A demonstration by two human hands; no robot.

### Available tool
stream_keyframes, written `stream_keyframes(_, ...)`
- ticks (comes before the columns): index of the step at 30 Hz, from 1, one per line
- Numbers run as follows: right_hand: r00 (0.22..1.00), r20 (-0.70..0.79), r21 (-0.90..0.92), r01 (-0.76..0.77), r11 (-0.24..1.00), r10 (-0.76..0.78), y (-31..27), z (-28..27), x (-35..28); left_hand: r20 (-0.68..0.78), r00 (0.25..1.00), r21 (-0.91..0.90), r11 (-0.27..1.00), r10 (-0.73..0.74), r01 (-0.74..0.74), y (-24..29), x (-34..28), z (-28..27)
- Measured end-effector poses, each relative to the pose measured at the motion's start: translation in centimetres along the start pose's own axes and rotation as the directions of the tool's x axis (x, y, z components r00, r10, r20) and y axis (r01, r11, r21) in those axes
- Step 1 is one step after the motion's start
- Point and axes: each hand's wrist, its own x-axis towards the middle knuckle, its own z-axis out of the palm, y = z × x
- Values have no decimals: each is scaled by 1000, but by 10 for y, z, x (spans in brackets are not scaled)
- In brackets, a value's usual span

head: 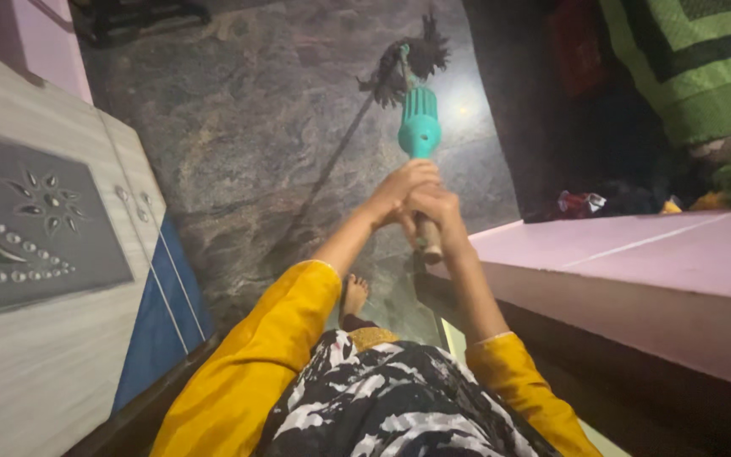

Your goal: The person mops a tiled floor in a bedroom using a teal spin mop. They move the mop back and forth across the floor, covering areas near a bed and a cabinet.

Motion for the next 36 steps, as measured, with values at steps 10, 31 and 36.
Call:
stream_keyframes(10,993,-87,-74,-92,993,85,-153,9,-67,159,979,-128,981,-126,147,173,-43,-41)
stream_keyframes(31,974,-70,90,220,971,-214,-380,130,-102,236,971,-196,978,-23,71,345,-210,-179)
stream_keyframes(36,980,-3,99,200,975,-201,-332,148,-73,-458,823,-779,598,-337,-188,351,-195,-162)
